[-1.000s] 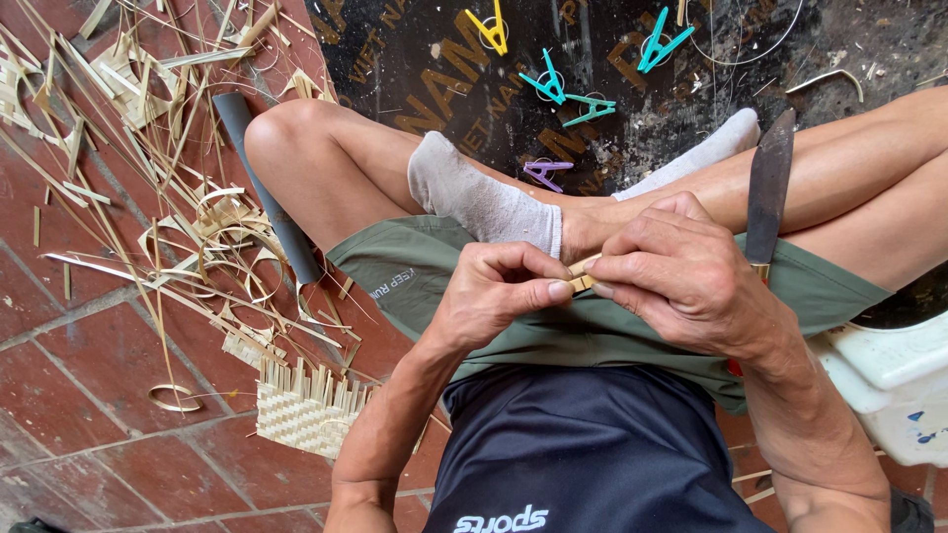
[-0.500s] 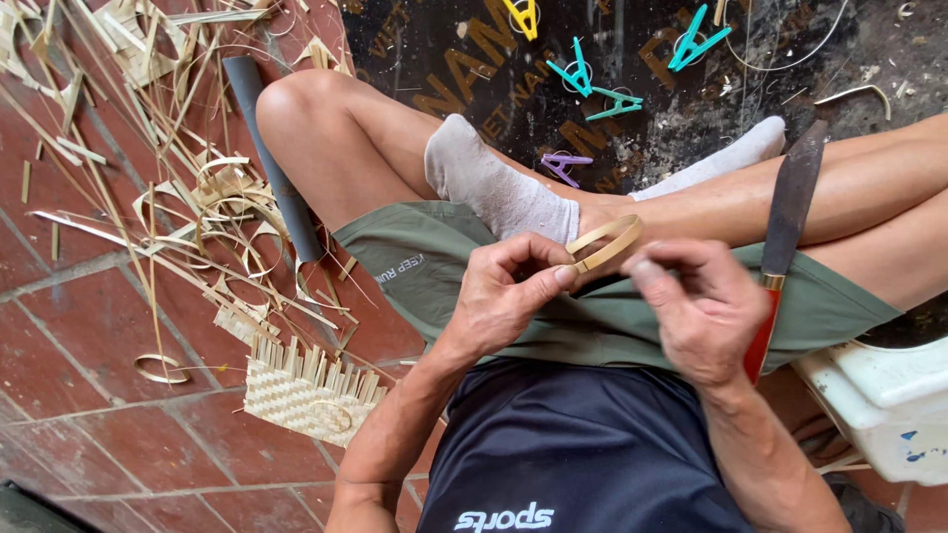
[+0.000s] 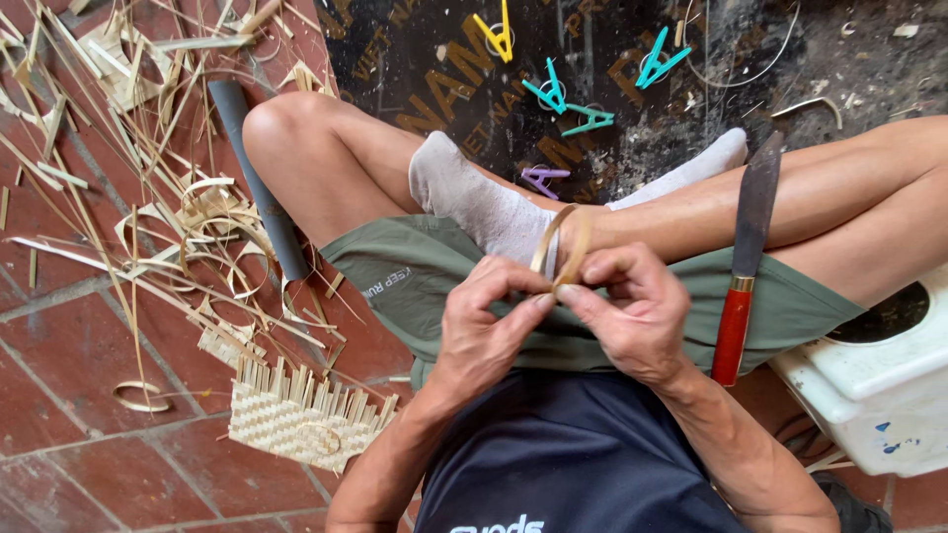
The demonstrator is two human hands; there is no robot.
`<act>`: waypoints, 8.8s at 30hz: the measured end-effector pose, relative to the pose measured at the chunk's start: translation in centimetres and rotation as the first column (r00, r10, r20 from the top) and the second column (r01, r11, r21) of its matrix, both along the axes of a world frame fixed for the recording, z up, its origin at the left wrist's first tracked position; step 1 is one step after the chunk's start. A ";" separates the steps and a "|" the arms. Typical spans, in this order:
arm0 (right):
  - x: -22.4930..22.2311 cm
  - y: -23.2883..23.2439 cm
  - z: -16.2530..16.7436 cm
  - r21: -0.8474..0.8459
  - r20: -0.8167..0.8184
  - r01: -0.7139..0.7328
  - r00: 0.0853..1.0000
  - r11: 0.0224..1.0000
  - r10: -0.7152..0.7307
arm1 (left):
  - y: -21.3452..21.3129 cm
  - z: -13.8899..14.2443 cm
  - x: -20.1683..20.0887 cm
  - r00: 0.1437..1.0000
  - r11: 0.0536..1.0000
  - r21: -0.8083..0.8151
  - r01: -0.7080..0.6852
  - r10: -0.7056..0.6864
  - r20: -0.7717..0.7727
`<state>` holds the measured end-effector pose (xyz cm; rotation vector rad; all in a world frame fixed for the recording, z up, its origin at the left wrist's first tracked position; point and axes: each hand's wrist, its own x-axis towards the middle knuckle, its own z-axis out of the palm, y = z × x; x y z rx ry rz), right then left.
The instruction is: The person sits cross-legged on the floor and uses a cylindrical form to bend thin bamboo strips into circular rings. They repeatedly wrap the strips around the form, then remove and secure the rings with small colored clips. The person also applies glue to the ends of the rings to join them.
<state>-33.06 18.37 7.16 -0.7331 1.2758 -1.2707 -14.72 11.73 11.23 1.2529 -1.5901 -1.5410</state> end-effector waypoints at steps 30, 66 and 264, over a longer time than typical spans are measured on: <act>1.0 -7.1 5.4 -0.155 -0.687 -0.404 0.700 0.902 0.196 | -0.4 -0.4 -0.2 0.966 0.962 -0.098 -0.256 0.258 0.006; -8.7 -19.1 -2.9 -0.172 -0.842 -0.157 0.537 0.972 -0.062 | -1.9 -1.6 2.2 0.841 0.875 0.279 -0.396 0.468 -0.271; -16.1 -28.5 6.9 -0.325 0.381 -0.225 0.858 0.919 0.345 | -20.1 -1.3 -1.8 0.931 0.914 -0.235 -0.331 0.276 -0.240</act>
